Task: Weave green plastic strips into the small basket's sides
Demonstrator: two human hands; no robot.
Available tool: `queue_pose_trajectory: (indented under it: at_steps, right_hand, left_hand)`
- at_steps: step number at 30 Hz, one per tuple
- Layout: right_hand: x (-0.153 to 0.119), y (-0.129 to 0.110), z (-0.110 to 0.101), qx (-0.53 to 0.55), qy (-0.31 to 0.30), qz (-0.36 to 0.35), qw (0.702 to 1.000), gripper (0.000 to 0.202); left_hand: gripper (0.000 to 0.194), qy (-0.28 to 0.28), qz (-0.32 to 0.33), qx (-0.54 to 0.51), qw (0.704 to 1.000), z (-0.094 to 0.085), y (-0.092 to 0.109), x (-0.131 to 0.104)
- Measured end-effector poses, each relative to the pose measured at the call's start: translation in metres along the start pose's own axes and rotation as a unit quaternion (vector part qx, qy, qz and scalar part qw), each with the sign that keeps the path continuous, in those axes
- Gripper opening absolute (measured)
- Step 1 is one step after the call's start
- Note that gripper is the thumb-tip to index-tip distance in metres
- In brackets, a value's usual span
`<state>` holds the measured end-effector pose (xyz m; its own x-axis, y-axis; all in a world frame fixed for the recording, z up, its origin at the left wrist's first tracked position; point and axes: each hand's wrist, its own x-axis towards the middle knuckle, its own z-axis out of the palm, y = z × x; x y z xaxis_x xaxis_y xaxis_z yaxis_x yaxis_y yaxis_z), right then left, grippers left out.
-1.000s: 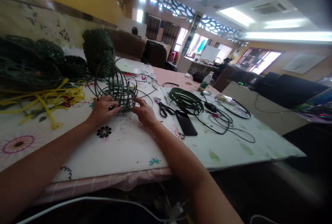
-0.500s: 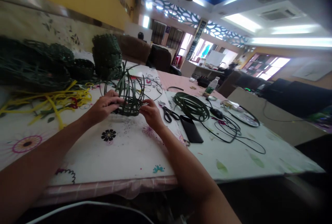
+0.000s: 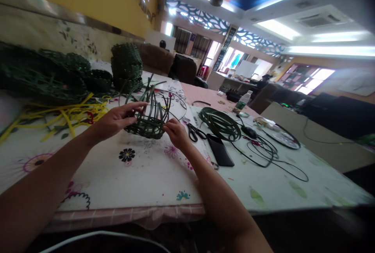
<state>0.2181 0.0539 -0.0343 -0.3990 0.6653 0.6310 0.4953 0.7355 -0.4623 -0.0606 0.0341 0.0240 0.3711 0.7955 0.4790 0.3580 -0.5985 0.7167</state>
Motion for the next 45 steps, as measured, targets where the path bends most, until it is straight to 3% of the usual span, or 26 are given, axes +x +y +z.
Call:
queue_pose_trajectory:
  at_steps: [5, 11, 16, 21, 23, 25, 28, 29, 32, 39, 42, 45]
  right_hand:
    - [0.002, 0.0, 0.001, 0.065, 0.001, 0.016, 0.998, 0.031]
    - [0.003, 0.005, 0.003, 0.163, 0.007, 0.025, 0.986, 0.02]
    - [0.001, 0.006, 0.005, 0.168, 0.014, 0.038, 0.985, 0.017]
    - [0.0, 0.004, 0.007, 0.139, 0.024, 0.035, 0.989, 0.017]
    - [0.0, -0.002, 0.005, 0.102, 0.058, 0.026, 0.993, 0.015]
    - [-0.001, -0.013, 0.002, 0.042, 0.13, 0.013, 0.991, 0.013]
    - [-0.005, -0.038, -0.002, -0.033, 0.243, -0.03, 0.969, 0.013]
    - [-0.007, -0.047, -0.002, -0.035, 0.25, -0.058, 0.966, 0.015]
    - [-0.012, -0.068, 0.004, -0.013, 0.158, -0.123, 0.98, 0.015]
    - [-0.018, -0.076, 0.021, -0.108, 0.119, 0.012, 0.987, 0.018]
    - [-0.015, -0.074, 0.019, 0.051, 0.103, 0.086, 0.99, 0.009]
    - [-0.011, -0.07, 0.017, 0.306, 0.101, 0.157, 0.934, 0.013]
  left_hand:
    - [0.056, 0.033, -0.003, -0.064, 0.997, 0.004, 0.003, -0.001]
    - [0.043, 0.042, -0.028, 0.002, 0.999, 0.006, 0.005, 0.001]
    - [0.037, 0.03, 0.019, 0.092, 0.995, 0.011, 0.006, 0.004]
    - [0.036, 0.035, -0.047, 0.056, 0.997, 0.018, 0.009, 0.002]
    - [0.034, 0.042, -0.065, 0.03, 0.997, 0.019, 0.011, 0.001]
    - [0.032, 0.062, -0.075, 0.011, 0.995, 0.021, 0.012, 0.0]
    - [0.029, 0.093, -0.088, 0.006, 0.992, 0.024, 0.014, 0.0]
    - [0.028, 0.101, -0.089, 0.006, 0.991, 0.025, 0.014, 0.0]
    - [0.026, 0.119, -0.087, 0.013, 0.989, 0.031, 0.015, -0.001]
    - [0.025, 0.141, -0.08, 0.031, 0.986, 0.044, 0.014, -0.002]
    - [0.024, 0.144, -0.074, 0.036, 0.986, 0.045, 0.012, -0.003]
    - [0.024, 0.162, -0.076, 0.026, 0.984, 0.045, 0.011, -0.003]
